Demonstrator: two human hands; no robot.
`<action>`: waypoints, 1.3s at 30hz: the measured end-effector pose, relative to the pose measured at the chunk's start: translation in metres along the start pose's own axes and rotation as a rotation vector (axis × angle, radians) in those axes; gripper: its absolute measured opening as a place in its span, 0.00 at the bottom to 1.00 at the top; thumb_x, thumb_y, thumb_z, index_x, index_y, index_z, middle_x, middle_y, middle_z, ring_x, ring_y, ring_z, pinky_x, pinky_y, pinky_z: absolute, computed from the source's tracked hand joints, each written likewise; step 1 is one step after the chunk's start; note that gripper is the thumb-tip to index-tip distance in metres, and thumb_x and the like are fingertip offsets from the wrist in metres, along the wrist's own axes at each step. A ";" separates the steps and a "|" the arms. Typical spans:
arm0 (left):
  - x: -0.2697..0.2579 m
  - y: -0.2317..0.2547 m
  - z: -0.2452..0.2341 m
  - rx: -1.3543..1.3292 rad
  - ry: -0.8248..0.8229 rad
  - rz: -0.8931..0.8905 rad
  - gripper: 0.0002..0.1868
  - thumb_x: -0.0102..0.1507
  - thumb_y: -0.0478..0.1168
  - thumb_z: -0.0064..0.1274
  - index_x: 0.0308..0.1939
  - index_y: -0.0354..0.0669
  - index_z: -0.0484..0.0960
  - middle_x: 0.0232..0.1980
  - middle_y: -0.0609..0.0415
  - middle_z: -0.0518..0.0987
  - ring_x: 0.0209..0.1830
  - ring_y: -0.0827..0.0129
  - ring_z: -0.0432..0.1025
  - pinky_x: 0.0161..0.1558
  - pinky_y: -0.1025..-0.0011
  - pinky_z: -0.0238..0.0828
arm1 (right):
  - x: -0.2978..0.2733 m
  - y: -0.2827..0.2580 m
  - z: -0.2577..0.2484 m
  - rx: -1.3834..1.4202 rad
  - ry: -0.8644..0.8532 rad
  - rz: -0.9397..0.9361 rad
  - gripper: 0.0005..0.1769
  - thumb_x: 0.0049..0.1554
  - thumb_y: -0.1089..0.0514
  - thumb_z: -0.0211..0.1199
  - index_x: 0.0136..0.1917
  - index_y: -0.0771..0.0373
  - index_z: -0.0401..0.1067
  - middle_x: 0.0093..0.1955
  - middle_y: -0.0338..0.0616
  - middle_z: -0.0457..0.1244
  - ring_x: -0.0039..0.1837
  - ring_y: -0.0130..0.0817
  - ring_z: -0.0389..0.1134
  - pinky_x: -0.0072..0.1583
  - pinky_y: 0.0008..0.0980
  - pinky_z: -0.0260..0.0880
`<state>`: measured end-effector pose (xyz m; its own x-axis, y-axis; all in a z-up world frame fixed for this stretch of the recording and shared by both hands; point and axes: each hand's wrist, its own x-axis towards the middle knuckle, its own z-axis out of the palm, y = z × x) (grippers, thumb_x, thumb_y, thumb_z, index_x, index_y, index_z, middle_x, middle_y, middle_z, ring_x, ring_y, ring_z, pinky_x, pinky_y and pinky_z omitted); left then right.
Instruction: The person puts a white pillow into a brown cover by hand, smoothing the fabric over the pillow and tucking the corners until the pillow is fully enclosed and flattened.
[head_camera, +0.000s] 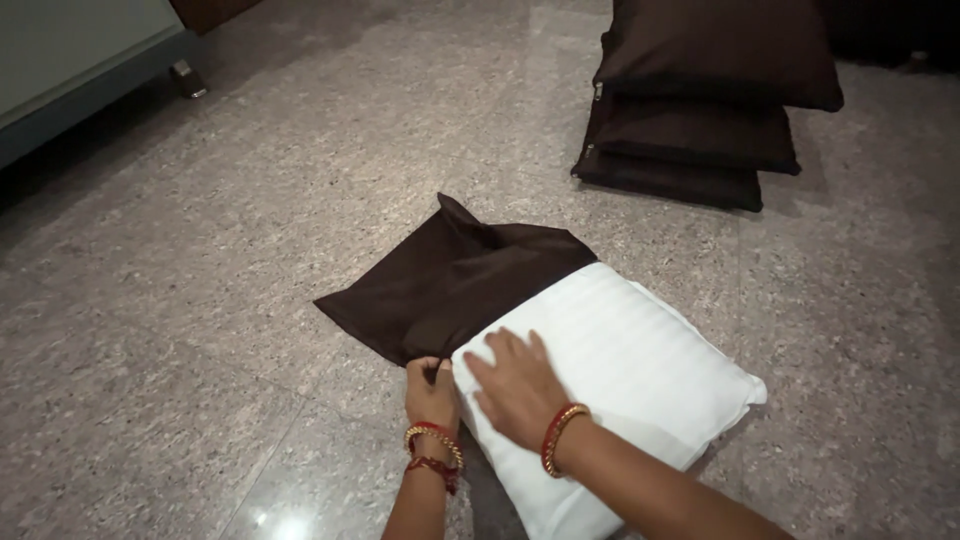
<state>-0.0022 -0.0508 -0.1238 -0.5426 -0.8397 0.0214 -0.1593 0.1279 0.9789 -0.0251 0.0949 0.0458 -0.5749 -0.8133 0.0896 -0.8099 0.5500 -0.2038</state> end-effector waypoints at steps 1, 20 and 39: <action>0.001 -0.007 -0.001 -0.052 -0.045 -0.041 0.12 0.63 0.42 0.56 0.47 0.40 0.78 0.42 0.46 0.83 0.41 0.61 0.75 0.47 0.63 0.73 | 0.000 -0.005 -0.001 -0.005 -0.067 0.003 0.31 0.55 0.48 0.67 0.69 0.58 0.66 0.74 0.58 0.53 0.79 0.57 0.47 0.76 0.67 0.42; -0.009 0.063 -0.001 -0.109 -0.160 0.148 0.08 0.66 0.40 0.52 0.45 0.40 0.76 0.34 0.52 0.79 0.29 0.69 0.73 0.32 0.69 0.71 | 0.014 0.033 0.000 0.201 0.333 0.077 0.16 0.48 0.70 0.60 0.51 0.64 0.69 0.50 0.54 0.62 0.56 0.54 0.66 0.58 0.47 0.68; -0.043 0.072 -0.006 0.250 -0.118 0.514 0.07 0.64 0.32 0.49 0.45 0.37 0.75 0.46 0.41 0.75 0.48 0.46 0.71 0.50 0.55 0.68 | 0.045 0.042 -0.003 0.401 0.492 0.402 0.08 0.45 0.66 0.61 0.41 0.62 0.67 0.40 0.53 0.65 0.46 0.55 0.68 0.50 0.50 0.68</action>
<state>0.0145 -0.0090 -0.0526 -0.6876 -0.5741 0.4445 -0.0330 0.6362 0.7708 -0.0847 0.0821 0.0444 -0.8795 -0.3337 0.3391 -0.4757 0.5993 -0.6439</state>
